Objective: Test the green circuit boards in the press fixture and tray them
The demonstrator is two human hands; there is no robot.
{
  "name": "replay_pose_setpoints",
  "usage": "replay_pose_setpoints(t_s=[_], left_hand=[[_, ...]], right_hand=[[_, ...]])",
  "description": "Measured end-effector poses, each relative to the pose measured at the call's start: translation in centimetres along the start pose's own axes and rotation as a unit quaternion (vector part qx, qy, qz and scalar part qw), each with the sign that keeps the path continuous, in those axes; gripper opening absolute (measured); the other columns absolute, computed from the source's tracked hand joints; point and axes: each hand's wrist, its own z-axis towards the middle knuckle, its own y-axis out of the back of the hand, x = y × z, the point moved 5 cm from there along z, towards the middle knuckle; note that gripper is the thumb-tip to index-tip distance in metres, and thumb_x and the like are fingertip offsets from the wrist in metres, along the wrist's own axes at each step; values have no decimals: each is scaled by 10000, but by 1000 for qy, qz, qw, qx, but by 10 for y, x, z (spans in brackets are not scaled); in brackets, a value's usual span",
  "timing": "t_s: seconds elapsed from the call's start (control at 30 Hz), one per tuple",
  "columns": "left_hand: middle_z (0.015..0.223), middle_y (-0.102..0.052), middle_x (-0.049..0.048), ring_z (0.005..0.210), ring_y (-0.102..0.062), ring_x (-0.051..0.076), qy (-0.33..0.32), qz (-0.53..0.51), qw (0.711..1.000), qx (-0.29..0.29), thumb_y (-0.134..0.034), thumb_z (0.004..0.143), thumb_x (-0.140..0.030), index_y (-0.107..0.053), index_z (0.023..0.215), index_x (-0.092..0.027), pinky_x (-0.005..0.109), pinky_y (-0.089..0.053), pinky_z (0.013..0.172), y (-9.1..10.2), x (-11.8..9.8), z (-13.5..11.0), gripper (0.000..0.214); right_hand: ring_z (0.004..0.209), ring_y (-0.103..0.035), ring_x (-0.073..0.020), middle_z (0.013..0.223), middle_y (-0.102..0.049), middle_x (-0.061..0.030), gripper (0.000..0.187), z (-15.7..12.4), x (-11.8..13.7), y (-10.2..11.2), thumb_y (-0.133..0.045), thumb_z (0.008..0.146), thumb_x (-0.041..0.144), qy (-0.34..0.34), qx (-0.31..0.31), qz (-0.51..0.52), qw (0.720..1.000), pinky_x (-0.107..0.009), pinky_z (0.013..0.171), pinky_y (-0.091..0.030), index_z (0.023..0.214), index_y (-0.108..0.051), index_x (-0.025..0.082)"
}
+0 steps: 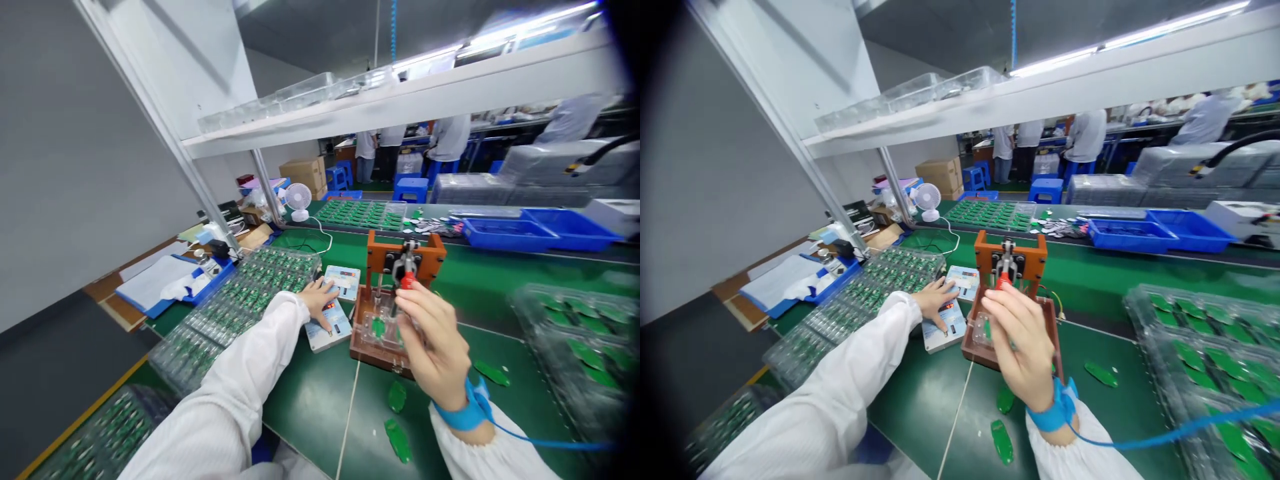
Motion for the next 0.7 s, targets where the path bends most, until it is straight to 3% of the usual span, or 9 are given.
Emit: replay_pose_setpoints(t_s=[0.1, 0.2, 0.27, 0.33, 0.43, 0.53, 0.7], left_hand=[[1724, 8, 157, 1571, 62, 452, -5, -29, 1000, -9, -894, 574, -657, -224, 1640, -198, 637, -98, 1252, 3, -2, -8, 1341], [1715, -151, 146, 1580, -153, 366, 19, -75, 990, -115, -867, 693, -571, -291, 1623, -197, 487, -228, 1265, 17, 18, -34, 1156], [1626, -414, 97, 1499, -372, 298, 70, -85, 975, -194, -800, 812, -486, -491, 1524, -231, 393, -305, 1235, 25, 44, -62, 817], [1415, -637, 67, 1347, -534, 271, 144, -81, 958, -235, -678, 929, -394, -697, 1306, -248, 373, -362, 1188, 25, 72, -91, 405], [1183, -727, 79, 1200, -598, 295, 250, -70, 932, -252, -607, 970, -318, -808, 1038, -248, 393, -441, 1087, 13, 99, -126, 224], [1146, -716, 82, 1167, -580, 309, 292, -63, 921, -250, -659, 943, -327, -823, 995, -265, 401, -465, 1031, -5, 96, -139, 182], [1166, -671, 107, 1189, -532, 310, 298, -65, 917, -256, -620, 980, -425, -819, 1042, -248, 425, -434, 1037, -29, 67, -135, 273]], right_hand=[[1297, -618, -292, 1243, -718, -82, 578, -2, -1, 1, -662, 887, -24, 4, -4, 0, 1000, -451, 1039, -509, 1392, -635, 255], [1298, -620, -302, 1235, -720, -84, 604, -4, -2, 1, -677, 877, -24, 1, -3, 5, 1000, -452, 1052, -491, 1405, -633, 267], [1288, -628, -308, 1236, -721, -81, 623, -5, -3, 2, -683, 870, -28, -2, -6, 10, 1000, -456, 1053, -488, 1410, -631, 279], [1277, -636, -314, 1243, -722, -78, 636, -6, -4, 2, -691, 863, -30, -7, -10, 11, 1000, -461, 1052, -487, 1409, -633, 289], [1257, -650, -324, 1232, -730, -67, 633, -9, -6, 2, -706, 855, -22, -14, -15, 6, 1000, -473, 1048, -491, 1394, -648, 304], [1237, -661, -334, 1211, -739, -56, 635, -12, -7, 2, -719, 852, -6, -21, -17, 4, 1000, -491, 1043, -499, 1388, -652, 327], [1245, -656, -343, 1219, -735, -53, 647, -13, -8, 2, -728, 847, 3, -33, -17, -3, 999, -511, 1059, -497, 1392, -646, 344]])
